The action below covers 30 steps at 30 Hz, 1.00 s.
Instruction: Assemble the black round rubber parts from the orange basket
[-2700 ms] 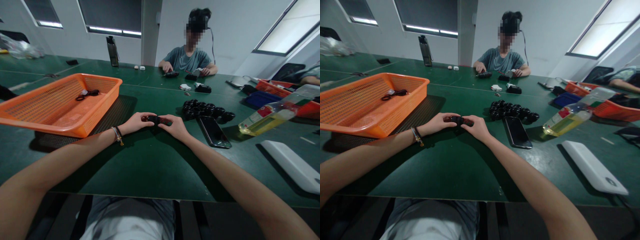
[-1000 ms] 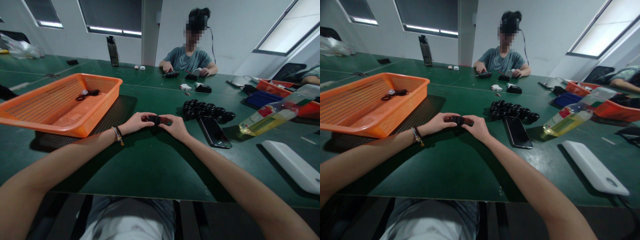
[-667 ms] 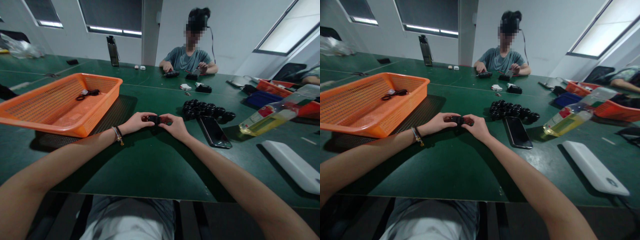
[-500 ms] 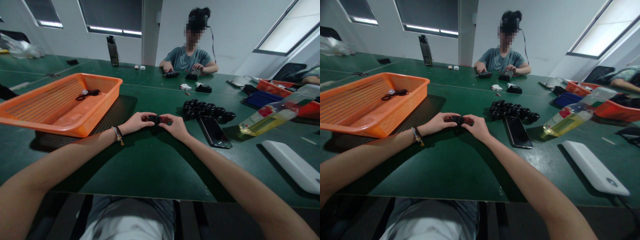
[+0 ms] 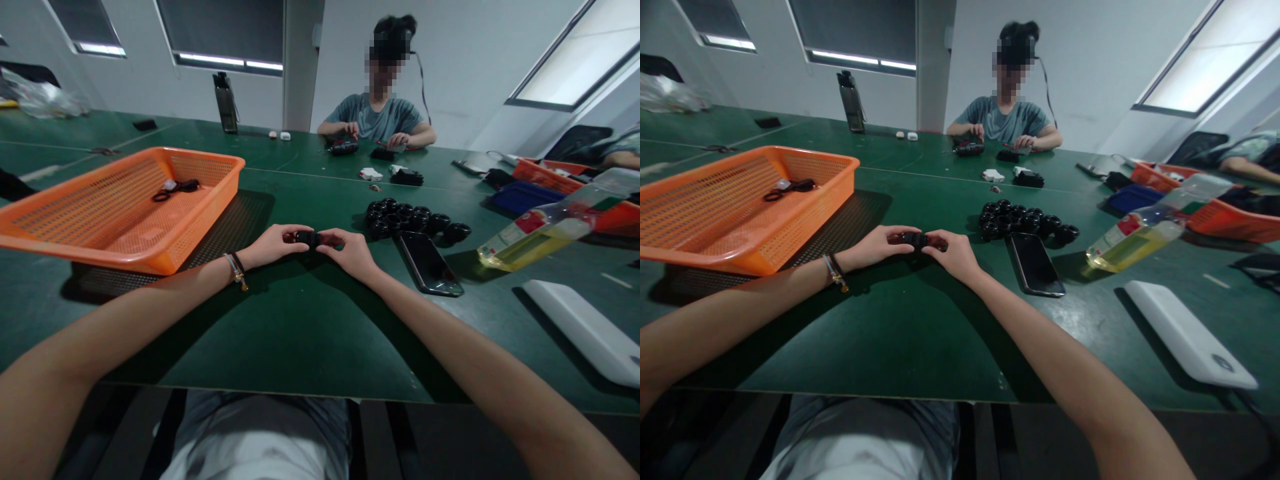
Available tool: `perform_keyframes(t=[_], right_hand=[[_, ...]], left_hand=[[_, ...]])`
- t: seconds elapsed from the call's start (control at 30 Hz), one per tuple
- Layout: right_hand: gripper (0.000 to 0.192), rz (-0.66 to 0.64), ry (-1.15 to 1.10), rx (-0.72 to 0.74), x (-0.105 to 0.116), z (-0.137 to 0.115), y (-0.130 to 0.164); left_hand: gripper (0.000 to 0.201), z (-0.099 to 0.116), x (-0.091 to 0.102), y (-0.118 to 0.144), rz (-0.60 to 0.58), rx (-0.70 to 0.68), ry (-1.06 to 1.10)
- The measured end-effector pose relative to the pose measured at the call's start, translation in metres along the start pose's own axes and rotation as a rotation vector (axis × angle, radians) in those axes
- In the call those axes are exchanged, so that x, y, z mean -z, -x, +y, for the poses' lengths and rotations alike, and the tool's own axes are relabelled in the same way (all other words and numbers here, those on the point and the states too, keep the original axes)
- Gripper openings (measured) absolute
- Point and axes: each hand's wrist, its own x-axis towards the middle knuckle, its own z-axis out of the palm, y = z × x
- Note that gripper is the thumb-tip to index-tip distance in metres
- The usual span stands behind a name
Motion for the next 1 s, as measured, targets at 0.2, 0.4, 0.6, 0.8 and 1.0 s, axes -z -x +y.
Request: perform_keyframes(t=[0.2, 0.4, 0.6, 0.8, 1.0], right_hand=[[0.022, -0.01, -0.006, -0.016, -0.0003, 0.0011, -0.0005], [0.022, -0.007, 0.016, 0.003, -0.0003, 0.0014, -0.0001], [0.027, -0.007, 0.109, 0.086, 0.0026, -0.0011, 0.0011], [0.028, 0.016, 0.116, 0.117, 0.0025, -0.0005, 0.0009], [0.032, 0.017, 0.028, 0.057, -0.0002, 0.0021, 0.0003]], left_hand=[[0.051, -0.0033, 0.0002, -0.0007, -0.006, -0.018, -0.031], [0.052, -0.0012, -0.0002, -0.0005, 0.0, -0.011, -0.029], [0.052, -0.0004, -0.0004, -0.0004, 0.003, -0.003, -0.033], [0.053, -0.0009, 0.0002, -0.0003, 0.002, -0.01, -0.022], [0.053, -0.0002, 0.0002, -0.0003, 0.002, 0.005, -0.018]])
